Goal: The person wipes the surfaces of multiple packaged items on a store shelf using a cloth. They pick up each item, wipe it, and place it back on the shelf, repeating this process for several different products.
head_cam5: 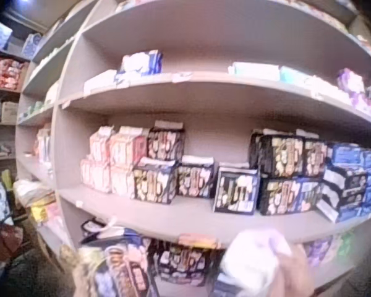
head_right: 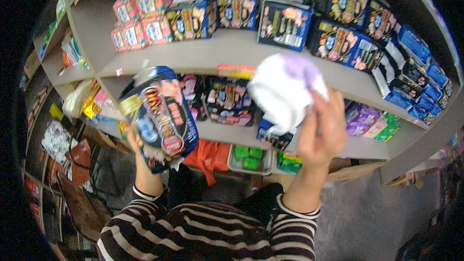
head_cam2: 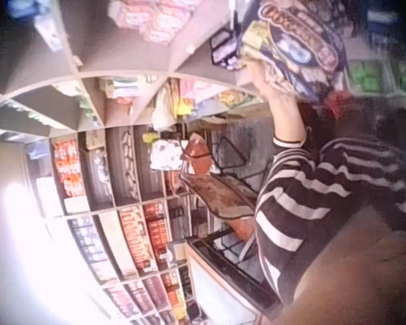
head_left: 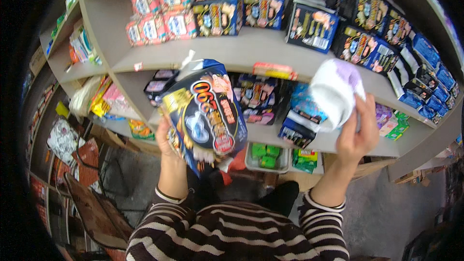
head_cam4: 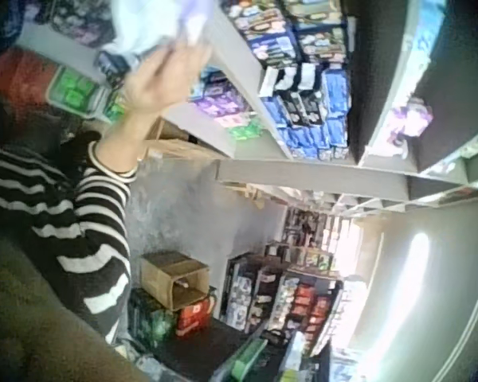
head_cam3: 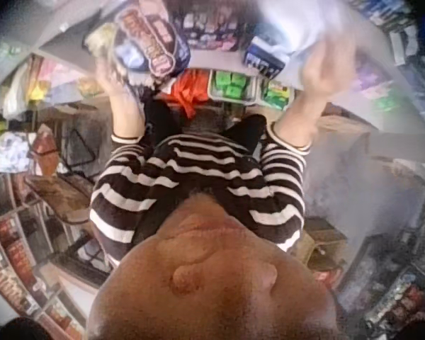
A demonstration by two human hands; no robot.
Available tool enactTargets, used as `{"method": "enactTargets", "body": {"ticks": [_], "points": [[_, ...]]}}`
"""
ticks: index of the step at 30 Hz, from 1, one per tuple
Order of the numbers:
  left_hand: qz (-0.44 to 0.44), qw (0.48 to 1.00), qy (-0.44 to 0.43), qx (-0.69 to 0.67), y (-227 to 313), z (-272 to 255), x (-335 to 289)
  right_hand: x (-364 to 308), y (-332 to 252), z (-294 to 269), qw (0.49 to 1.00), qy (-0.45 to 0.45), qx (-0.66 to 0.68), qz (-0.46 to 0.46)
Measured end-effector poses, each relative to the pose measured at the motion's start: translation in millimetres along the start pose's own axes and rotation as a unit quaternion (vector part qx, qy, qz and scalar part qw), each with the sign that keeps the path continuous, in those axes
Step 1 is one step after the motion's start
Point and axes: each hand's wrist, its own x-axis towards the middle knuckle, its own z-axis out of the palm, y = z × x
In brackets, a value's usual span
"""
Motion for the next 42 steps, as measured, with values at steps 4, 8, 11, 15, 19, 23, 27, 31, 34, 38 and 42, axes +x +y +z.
{"method": "enactTargets", "body": {"ticks": [4, 8, 11, 15, 19, 23, 27, 31, 34, 38, 42], "points": [[-0.17, 0.978, -0.114, -0.031, -28, -49, -22, -54, -72, 68, 0.971, -0.155, 0.169, -0.072], [-0.301, 0.951, 0.028, -0.055, -56, -75, -45, -106, -94, 115, 0.942, -0.273, 0.191, -0.036], [-0.212, 0.977, -0.038, -0.011, -53, -91, -72, -139, -62, 135, 0.957, -0.22, 0.186, 0.044], [-0.213, 0.965, -0.049, 0.145, -48, -101, -75, -150, -26, 126, 0.873, -0.225, 0.178, 0.395], [-0.201, 0.899, -0.107, 0.374, -52, -97, -74, -119, -28, 104, 0.927, -0.289, 0.187, 0.151], [-0.081, 0.789, -0.255, 0.553, -62, -91, -78, -133, -73, 125, 0.833, -0.538, 0.09, 0.087], [-0.146, 0.818, -0.258, 0.494, -57, -88, -86, -178, -32, 140, 0.812, -0.489, 0.212, 0.239], [-0.142, 0.833, -0.201, 0.495, -46, -85, -92, -213, -1, 143, 0.75, -0.476, 0.252, 0.383], [-0.196, 0.885, -0.144, 0.397, -35, -88, -88, -202, -4, 126, 0.721, -0.435, 0.19, 0.505], [-0.094, 0.762, -0.271, 0.58, -37, -88, -84, -176, -32, 108, 0.8, -0.406, 0.309, 0.317], [-0.096, 0.765, -0.29, 0.567, -45, -82, -86, -180, -45, 122, 0.83, -0.417, 0.271, 0.253]]}}
